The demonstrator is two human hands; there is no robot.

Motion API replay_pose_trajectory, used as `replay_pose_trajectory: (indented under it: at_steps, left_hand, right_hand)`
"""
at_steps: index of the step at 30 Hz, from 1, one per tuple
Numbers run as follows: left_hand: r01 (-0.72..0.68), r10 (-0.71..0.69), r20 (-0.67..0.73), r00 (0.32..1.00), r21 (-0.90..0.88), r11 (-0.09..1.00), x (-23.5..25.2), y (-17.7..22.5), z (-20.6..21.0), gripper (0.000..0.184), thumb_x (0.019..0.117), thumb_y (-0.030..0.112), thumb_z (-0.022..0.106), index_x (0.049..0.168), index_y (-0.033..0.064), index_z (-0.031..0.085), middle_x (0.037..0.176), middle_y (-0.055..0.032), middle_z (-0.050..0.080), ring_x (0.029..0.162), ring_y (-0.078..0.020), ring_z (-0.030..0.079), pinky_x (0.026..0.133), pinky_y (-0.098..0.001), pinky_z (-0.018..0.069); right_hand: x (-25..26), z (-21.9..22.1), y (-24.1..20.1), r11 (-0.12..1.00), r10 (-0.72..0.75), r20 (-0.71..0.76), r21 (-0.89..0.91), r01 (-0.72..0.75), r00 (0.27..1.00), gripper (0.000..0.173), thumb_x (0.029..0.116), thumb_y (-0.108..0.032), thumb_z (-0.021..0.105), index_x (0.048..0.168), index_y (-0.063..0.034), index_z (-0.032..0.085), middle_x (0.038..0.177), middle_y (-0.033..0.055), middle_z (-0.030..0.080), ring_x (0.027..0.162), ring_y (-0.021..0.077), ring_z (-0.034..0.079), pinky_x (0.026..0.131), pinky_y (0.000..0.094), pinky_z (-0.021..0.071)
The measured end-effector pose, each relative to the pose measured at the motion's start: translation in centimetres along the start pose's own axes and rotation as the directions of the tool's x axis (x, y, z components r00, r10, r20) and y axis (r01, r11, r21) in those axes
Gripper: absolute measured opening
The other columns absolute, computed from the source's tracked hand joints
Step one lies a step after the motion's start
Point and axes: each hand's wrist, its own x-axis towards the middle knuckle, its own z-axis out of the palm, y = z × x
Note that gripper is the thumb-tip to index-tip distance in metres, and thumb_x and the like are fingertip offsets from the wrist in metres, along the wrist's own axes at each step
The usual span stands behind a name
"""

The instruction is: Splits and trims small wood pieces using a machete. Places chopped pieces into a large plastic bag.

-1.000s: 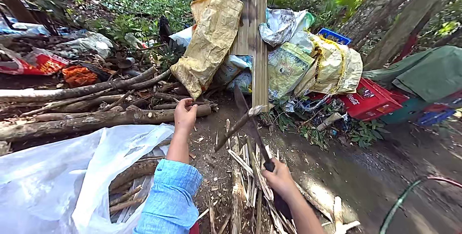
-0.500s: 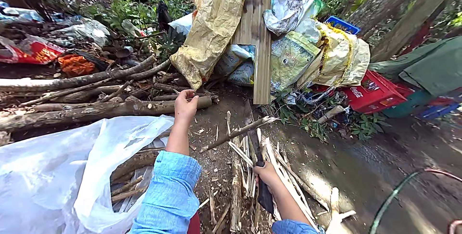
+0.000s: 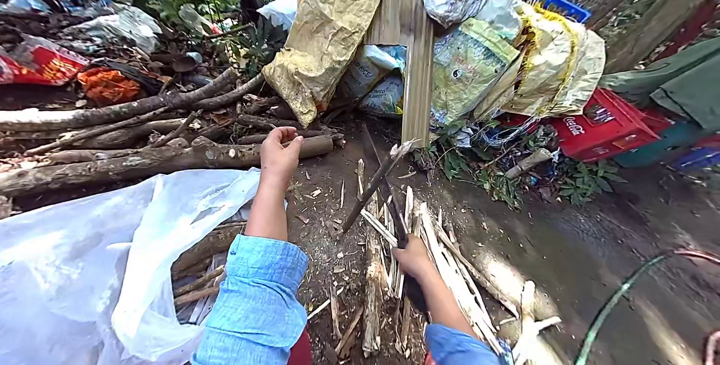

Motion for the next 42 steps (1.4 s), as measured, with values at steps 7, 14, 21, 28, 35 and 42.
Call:
replay_pose_trajectory:
  at_steps: [7, 14, 21, 28, 35, 42]
  left_hand:
    - [-0.006, 0.003, 0.066, 0.998, 0.038, 0.999, -0.9, 1.1, 0.2, 0.030, 0.1044, 0.011, 0.060, 0.132, -0.0015, 0.059, 0.128, -0.0195, 0.065, 0.110, -0.0269, 0.066, 0.094, -0.0458, 0.0539]
    - [0.017, -0.017, 0.016, 1.000, 0.007, 1.000, -0.4, 1.1, -0.5, 0.027, 0.1052, 0.012, 0.059, 0.130, 0.0002, 0.060, 0.126, -0.0172, 0.065, 0.106, -0.0239, 0.066, 0.090, -0.0430, 0.0536]
    - [0.000, 0.000, 0.002, 1.000, -0.039, 0.999, -0.4, 0.9, -0.5, 0.025, 0.1043, 0.009, 0.059, 0.128, -0.0008, 0.060, 0.124, -0.0179, 0.065, 0.105, -0.0227, 0.066, 0.090, -0.0414, 0.0540]
    - [0.013, -0.013, 0.024, 1.000, -0.019, 1.000, -1.2, 1.4, -0.6, 0.025, 0.1049, 0.008, 0.058, 0.128, -0.0015, 0.060, 0.125, -0.0178, 0.065, 0.105, -0.0224, 0.066, 0.090, -0.0404, 0.0539]
    - [0.029, -0.029, 0.050, 0.998, 0.002, 1.000, -0.4, 0.5, -0.1, 0.026, 0.1033, 0.008, 0.061, 0.127, -0.0021, 0.060, 0.122, -0.0184, 0.065, 0.103, -0.0224, 0.065, 0.089, -0.0407, 0.0532]
    - [-0.007, -0.164, 0.370, 0.914, 0.421, 0.907, 0.0, -1.9, 2.5, 0.048, 0.1005, 0.018, 0.069, 0.141, -0.0035, 0.053, 0.138, -0.0272, 0.059, 0.125, -0.0413, 0.060, 0.106, -0.0581, 0.0480]
  right_hand:
    - [2.6, 2.9, -2.7, 0.987, -0.041, -0.113, 0.152, 0.058, 0.993, 0.036, 0.0898, -0.008, 0.069, 0.123, 0.0026, 0.059, 0.089, 0.0188, 0.066, 0.071, 0.0296, 0.066, 0.070, 0.0490, 0.0553]
    - [-3.2, -1.5, -5.6, 0.831, -0.279, -0.374, 0.368, 0.418, 0.884, 0.035, 0.0891, -0.009, 0.069, 0.119, 0.0052, 0.057, 0.067, 0.0071, 0.060, 0.048, 0.0155, 0.058, 0.052, 0.0358, 0.0548]
    - [0.4, 8.0, 0.7, 0.998, -0.009, -0.007, -0.057, 0.009, 1.000, 0.043, 0.0940, -0.017, 0.069, 0.131, 0.0039, 0.060, 0.113, 0.0267, 0.069, 0.107, 0.0407, 0.068, 0.095, 0.0588, 0.0518]
    - [1.6, 8.5, 2.6, 0.996, 0.010, -0.025, 0.090, -0.008, 1.000, 0.035, 0.0899, -0.012, 0.071, 0.120, 0.0038, 0.062, 0.096, 0.0222, 0.069, 0.083, 0.0343, 0.069, 0.079, 0.0539, 0.0555]
    - [0.2, 6.6, 2.1, 0.899, -0.015, -0.058, 0.436, 0.039, 0.998, 0.028, 0.0862, 0.002, 0.066, 0.113, 0.0025, 0.056, 0.066, 0.0078, 0.058, 0.046, 0.0152, 0.056, 0.048, 0.0321, 0.0525]
    - [-2.5, 5.3, 2.2, 0.712, -0.025, 0.108, 0.699, -0.058, 0.994, 0.019, 0.0903, 0.013, 0.057, 0.103, 0.0013, 0.050, 0.057, 0.0046, 0.052, 0.040, 0.0130, 0.052, 0.041, 0.0274, 0.0515]
